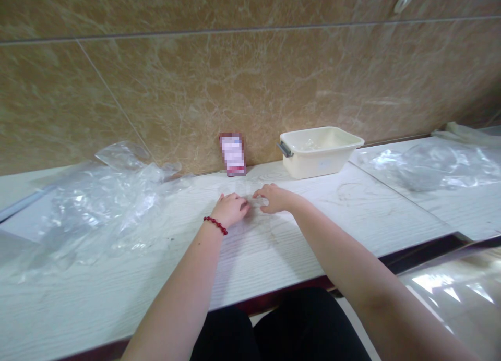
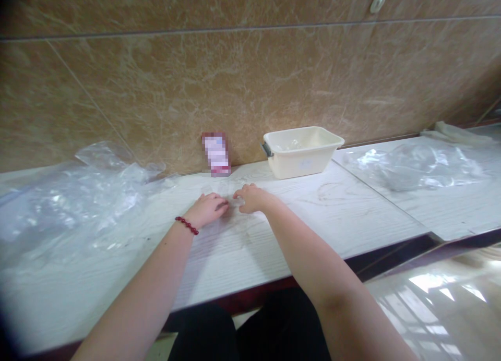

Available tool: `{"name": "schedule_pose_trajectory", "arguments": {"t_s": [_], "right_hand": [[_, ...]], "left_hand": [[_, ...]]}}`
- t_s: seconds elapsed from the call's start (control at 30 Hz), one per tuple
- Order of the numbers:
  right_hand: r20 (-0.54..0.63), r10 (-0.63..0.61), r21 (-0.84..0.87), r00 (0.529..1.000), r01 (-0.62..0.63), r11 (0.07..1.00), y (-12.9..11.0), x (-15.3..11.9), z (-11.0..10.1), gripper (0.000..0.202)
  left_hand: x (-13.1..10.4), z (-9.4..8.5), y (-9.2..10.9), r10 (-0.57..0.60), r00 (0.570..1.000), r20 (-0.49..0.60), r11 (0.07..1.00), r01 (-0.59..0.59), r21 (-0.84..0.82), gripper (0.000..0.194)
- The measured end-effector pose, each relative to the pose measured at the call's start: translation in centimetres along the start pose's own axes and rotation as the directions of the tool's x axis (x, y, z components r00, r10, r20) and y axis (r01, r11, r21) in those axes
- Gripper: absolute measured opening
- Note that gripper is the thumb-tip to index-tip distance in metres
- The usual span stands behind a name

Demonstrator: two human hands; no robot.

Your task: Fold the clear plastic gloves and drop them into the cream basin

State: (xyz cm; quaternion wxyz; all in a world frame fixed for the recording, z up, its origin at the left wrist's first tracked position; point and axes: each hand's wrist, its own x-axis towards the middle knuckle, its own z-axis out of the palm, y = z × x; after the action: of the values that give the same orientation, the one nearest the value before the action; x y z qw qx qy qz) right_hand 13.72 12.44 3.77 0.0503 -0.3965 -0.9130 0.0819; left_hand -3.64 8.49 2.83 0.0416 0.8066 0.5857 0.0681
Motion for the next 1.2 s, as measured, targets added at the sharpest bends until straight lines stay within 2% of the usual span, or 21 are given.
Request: {"name": "schedule_pose_trajectory", "arguments": {"t_s": [0.17, 0.27, 0.4, 0.57, 0.73, 0.97, 1.1, 1.2], "right_hand": [[0.042, -0.001, -0.013, 0.999, 0.001, 1.0, 0.1, 0.1, 0.0, 0.04], [0.028, 0.02, 0.001, 0.999, -0.02, 1.0, 0.1, 0.1, -0.1, 0.039], [-0.006, 0.039, -0.002, 0.999, -0.039, 0.999, 0.4, 0.3, 0.1, 0.04], [0.031, 0.036, -0.052, 0.999, -0.035, 0.998, 0.9, 0.5, 0.6, 0.037], [0.028, 0.007, 0.005, 1.0, -0.007, 1.0, 1.1, 0.5, 0.5, 0.038], [0.11, 0.155, -0.019, 0.982, -0.154, 0.988, 1.3, 0.3, -0.2, 0.053], [0.152, 0.225, -0.018, 0.962, -0.225, 0.974, 1.0, -0.2, -1.0, 0.059], [0.177, 0.23, -0.011, 0.957, -0.232, 0.973, 0.8, -0.4, -1.4, 0.061]], "left_hand": [[0.1, 0.1, 0.0, 0.03, 1.0, -0.005, 0.998, -0.03, -0.048, 0.025], [0.2, 0.3, -0.1, 0.024, 1.0, 0.01, 0.998, -0.024, -0.059, 0.025], [0.3, 0.5, -0.2, 0.001, 1.0, 0.002, 0.998, -0.001, -0.062, 0.031], [0.5, 0.8, -0.1, 0.02, 1.0, -0.001, 0.994, -0.02, -0.106, 0.039], [0.7, 1.1, 0.2, 0.061, 0.997, 0.055, 0.985, -0.051, -0.162, 0.043], [0.3, 0.8, -0.2, 0.033, 0.987, 0.157, 0.987, -0.008, -0.158, 0.054], [0.3, 0.9, -0.8, 0.003, 0.988, 0.153, 0.989, 0.02, -0.148, 0.054], [0.3, 1.1, -1.1, -0.015, 0.989, 0.148, 0.993, 0.033, -0.116, 0.055]]}}
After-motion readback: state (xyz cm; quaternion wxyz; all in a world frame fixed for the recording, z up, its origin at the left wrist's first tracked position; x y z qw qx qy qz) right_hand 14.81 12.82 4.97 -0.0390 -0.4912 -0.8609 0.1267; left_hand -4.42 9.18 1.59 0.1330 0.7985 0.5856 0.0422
